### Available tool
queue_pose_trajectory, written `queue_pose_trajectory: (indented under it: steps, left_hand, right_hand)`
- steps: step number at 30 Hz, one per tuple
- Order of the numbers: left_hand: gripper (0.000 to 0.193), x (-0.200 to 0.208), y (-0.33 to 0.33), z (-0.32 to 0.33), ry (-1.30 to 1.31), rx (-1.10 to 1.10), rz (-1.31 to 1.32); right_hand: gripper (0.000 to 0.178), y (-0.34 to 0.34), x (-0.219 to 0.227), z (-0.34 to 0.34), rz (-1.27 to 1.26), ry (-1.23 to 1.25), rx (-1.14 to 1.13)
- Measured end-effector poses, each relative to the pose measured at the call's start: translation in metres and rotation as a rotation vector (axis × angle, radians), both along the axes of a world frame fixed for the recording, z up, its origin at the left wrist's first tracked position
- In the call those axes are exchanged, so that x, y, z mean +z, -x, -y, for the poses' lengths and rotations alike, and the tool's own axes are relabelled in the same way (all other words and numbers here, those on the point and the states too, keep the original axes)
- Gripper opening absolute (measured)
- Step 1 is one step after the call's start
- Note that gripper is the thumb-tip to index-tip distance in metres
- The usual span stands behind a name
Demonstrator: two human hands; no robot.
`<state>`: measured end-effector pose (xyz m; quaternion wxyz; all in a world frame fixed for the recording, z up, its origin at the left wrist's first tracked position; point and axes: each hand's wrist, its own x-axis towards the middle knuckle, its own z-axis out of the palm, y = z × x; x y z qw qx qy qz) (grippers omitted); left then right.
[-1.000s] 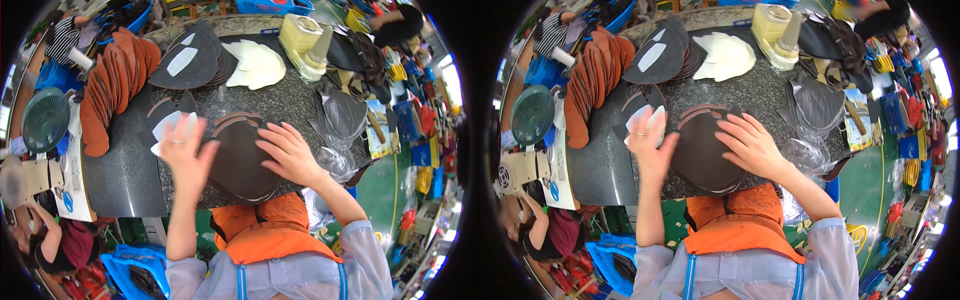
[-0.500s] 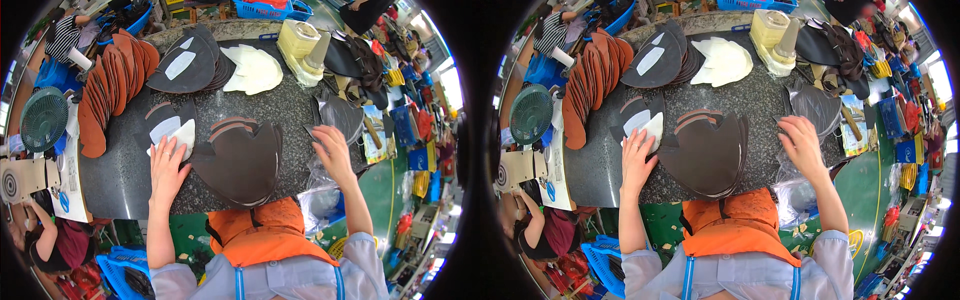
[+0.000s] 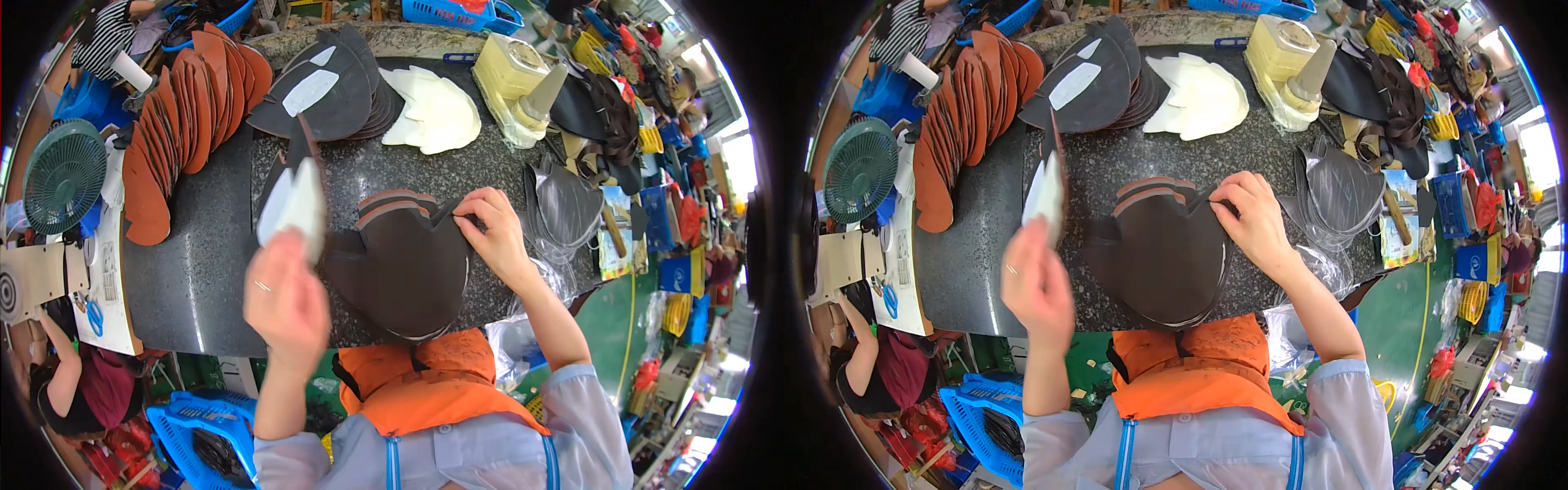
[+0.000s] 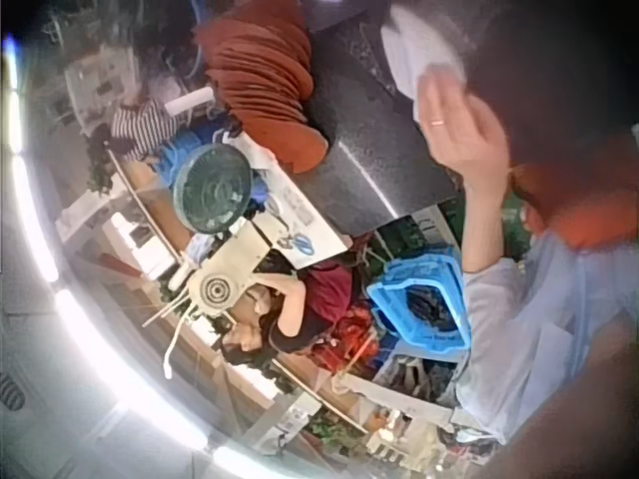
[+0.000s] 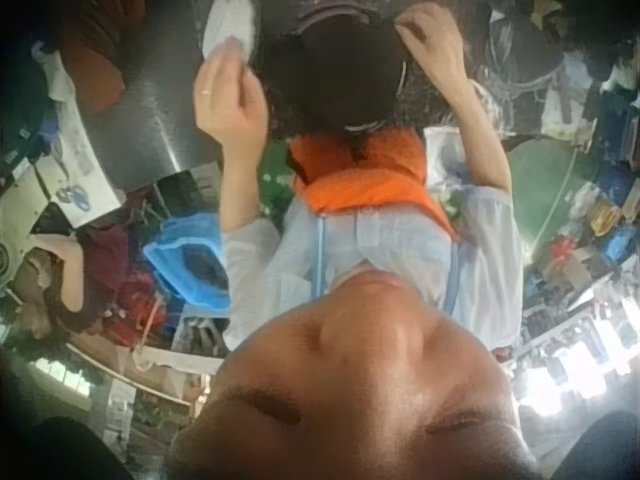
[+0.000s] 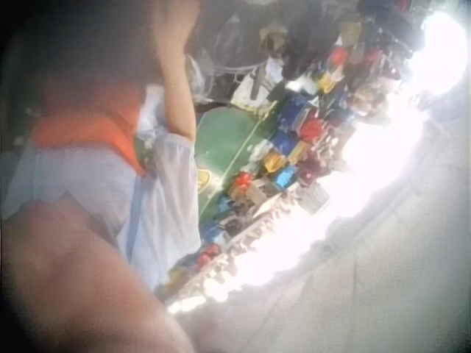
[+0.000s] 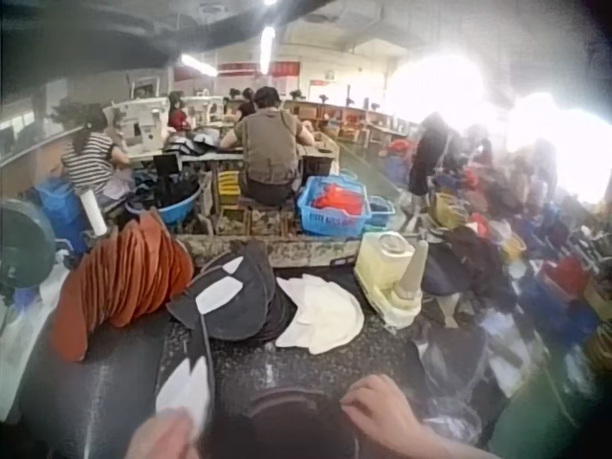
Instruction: Applying adhesive and assembling shoe upper components.
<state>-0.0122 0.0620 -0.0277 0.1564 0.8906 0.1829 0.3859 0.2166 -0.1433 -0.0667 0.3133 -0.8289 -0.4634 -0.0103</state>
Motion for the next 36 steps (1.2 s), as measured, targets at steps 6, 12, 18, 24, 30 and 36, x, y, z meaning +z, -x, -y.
queue_pose_trajectory:
  steps: [6, 12, 18, 24, 30, 36]
  left_hand:
    - [0.048, -0.057, 0.003, 0.08, 0.106, -0.386, -0.153]
    - [0.05, -0.068, -0.004, 0.088, 0.058, -0.422, -0.068]
    - [0.045, -0.057, 0.007, 0.083, 0.08, -0.43, -0.109]
    - [0.049, -0.057, 0.006, 0.1, 0.021, -0.533, -0.231]
    - [0.049, -0.038, 0.007, 0.086, -0.044, -0.61, -0.313]
    - [0.039, -0.015, -0.01, 0.099, 0.132, -0.568, -0.227]
  right_hand:
    - [0.013, -0.002, 0.002, -0.019, -0.412, -0.044, -0.102]
    - [0.022, -0.008, -0.002, -0.015, -0.41, 0.094, -0.158]
    - [0.04, -0.024, 0.024, 0.042, 0.291, 0.095, -0.36]
    - [0.056, -0.036, 0.011, 0.17, 0.312, 0.452, -0.312]
    - [0.022, -0.037, 0.011, 0.202, 0.126, 0.203, -0.235]
    - [0.013, -0.066, 0.046, 0.201, -0.25, 0.084, -0.38]
